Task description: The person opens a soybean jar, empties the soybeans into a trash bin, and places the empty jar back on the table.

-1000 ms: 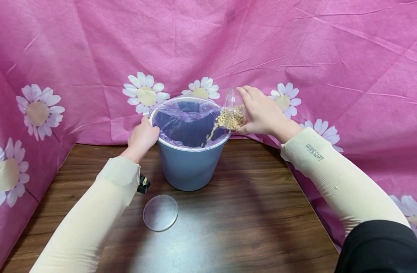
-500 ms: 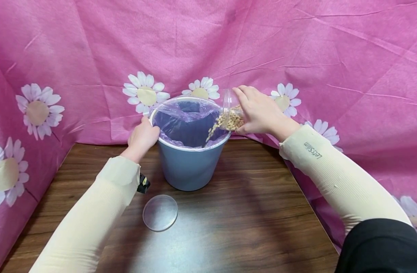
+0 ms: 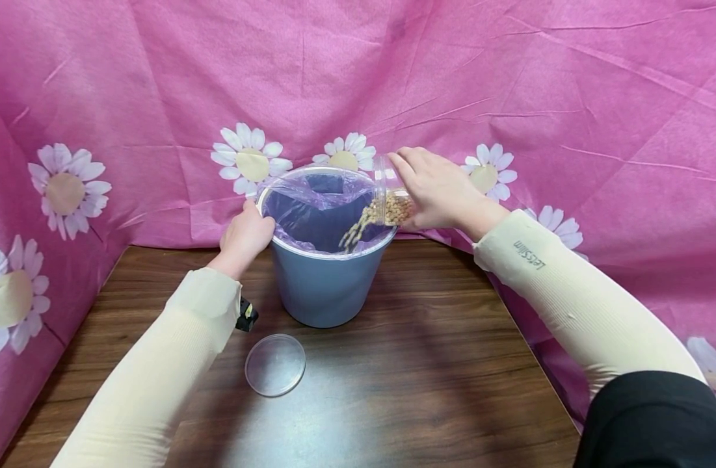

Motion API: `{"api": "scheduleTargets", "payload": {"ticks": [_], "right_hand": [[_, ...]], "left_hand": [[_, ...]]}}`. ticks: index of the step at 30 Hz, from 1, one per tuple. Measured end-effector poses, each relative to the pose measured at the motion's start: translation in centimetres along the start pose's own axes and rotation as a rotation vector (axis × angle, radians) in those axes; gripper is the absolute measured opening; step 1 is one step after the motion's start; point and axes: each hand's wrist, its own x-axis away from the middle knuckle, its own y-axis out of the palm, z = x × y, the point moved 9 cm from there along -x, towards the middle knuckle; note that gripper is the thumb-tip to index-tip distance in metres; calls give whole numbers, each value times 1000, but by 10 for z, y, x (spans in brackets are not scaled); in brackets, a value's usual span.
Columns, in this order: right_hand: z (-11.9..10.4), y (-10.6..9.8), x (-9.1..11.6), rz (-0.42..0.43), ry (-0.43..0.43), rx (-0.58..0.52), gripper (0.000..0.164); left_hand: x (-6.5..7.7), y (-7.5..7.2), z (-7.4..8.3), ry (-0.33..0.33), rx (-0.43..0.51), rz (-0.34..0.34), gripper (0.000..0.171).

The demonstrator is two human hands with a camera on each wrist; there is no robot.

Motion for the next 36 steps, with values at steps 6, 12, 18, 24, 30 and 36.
{"api": "scheduleTargets", "payload": {"ticks": [6, 12, 18, 24, 30, 36], "right_hand": [[-7, -2, -3, 33, -58, 30, 121], [-12, -3, -5, 50, -101, 59, 118], [-19, -4, -4, 93, -150, 78, 112], [-21, -4, -4, 116, -162, 102, 111], [-19, -3, -1, 155, -177, 127, 109], [-18, -7, 3, 227, -195, 164, 101]], "left_hand": [[1, -1, 1, 5, -1, 0, 66], [-1, 1, 0, 5, 2, -6, 67], [-2, 2, -2, 5, 1, -9, 68], [-2, 2, -2, 4, 0, -7, 68], [-2, 2, -2, 4, 0, -5, 68], [-2, 2, -2, 0, -8, -10, 68]]}}
